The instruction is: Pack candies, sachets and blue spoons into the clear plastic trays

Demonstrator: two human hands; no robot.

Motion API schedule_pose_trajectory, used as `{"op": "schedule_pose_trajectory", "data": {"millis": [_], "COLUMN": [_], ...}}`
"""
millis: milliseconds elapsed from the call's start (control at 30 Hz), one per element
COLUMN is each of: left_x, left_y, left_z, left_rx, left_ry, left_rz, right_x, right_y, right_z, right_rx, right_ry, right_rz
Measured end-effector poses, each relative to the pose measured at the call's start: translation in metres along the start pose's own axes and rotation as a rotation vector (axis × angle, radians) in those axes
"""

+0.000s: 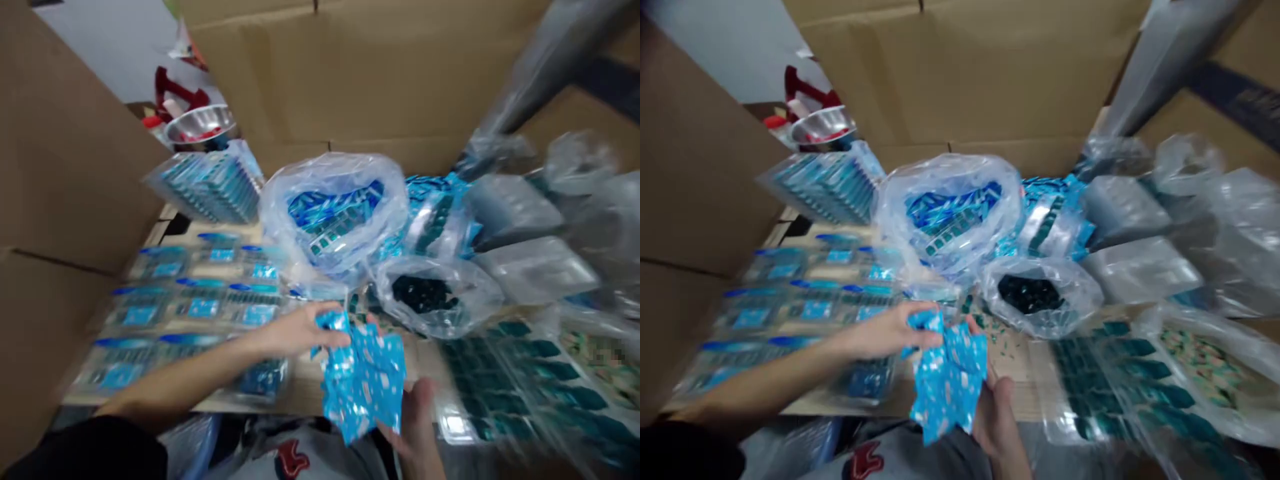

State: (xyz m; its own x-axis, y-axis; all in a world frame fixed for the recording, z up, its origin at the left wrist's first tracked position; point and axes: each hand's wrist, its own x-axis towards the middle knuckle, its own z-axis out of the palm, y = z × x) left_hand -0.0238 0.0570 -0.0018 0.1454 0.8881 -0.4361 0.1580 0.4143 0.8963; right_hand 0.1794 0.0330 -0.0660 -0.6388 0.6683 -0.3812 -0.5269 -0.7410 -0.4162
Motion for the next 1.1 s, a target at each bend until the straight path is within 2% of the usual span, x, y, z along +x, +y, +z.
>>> {"op": "schedule_pose_trajectory", "data": {"millis": [100, 200, 300, 400, 433, 500, 600, 667, 733, 867, 900, 967, 1033, 1100], "left_x": [-0.032, -0.052, -0.067, -0.079, -0.083, -0.088, -0.095, -0.097, -0.098, -0.097, -0.096, -0.094, -0.09, -0.084], "left_y": [-0.061, -0.091, -0.095, -0.094, -0.094, -0.096, -0.101, -0.103, -0.104, -0.101, -0.1, -0.1, -0.105, -0.114], "left_z": [0.031, 0.046, 0.04, 0.022, 0.016, 0.007, -0.001, -0.003, -0.005, -0.017, -0.022, -0.037, -0.054, -0.069], "left_rx": [0.053, 0.099, 0.169, 0.172, 0.093, -0.201, -0.691, -0.824, -0.829, -0.614, -0.515, -0.268, 0.046, 0.417], "left_ry": [0.005, 0.029, -0.004, 0.061, 0.099, 0.129, 0.085, 0.067, 0.087, 0.247, 0.324, 0.553, 0.782, 0.872], "left_rz": [-0.164, -0.205, -0.15, -0.101, -0.095, -0.11, -0.208, -0.224, -0.178, -0.119, -0.107, -0.045, 0.105, 0.312], "right_x": [-0.017, -0.025, -0.019, -0.01, -0.007, -0.004, -0.002, -0.001, 0.0, 0.006, 0.006, 0.006, 0.005, 0.004], "right_y": [0.025, 0.047, 0.06, 0.065, 0.067, 0.07, 0.075, 0.076, 0.073, 0.063, 0.061, 0.059, 0.06, 0.062], "right_z": [-0.01, -0.012, -0.001, 0.012, 0.015, 0.016, 0.013, 0.012, 0.013, 0.013, 0.011, 0.004, -0.002, -0.005], "right_rx": [-0.03, -0.211, -0.392, -0.385, -0.377, -0.396, -0.456, -0.463, -0.469, -0.488, -0.482, -0.46, -0.443, -0.44], "right_ry": [0.172, 0.287, 0.318, 0.316, 0.321, 0.358, 0.479, 0.511, 0.488, 0.398, 0.373, 0.366, 0.419, 0.47], "right_rz": [0.216, 0.283, 0.254, 0.268, 0.272, 0.266, 0.232, 0.234, 0.229, 0.172, 0.188, 0.208, 0.199, 0.192]}}
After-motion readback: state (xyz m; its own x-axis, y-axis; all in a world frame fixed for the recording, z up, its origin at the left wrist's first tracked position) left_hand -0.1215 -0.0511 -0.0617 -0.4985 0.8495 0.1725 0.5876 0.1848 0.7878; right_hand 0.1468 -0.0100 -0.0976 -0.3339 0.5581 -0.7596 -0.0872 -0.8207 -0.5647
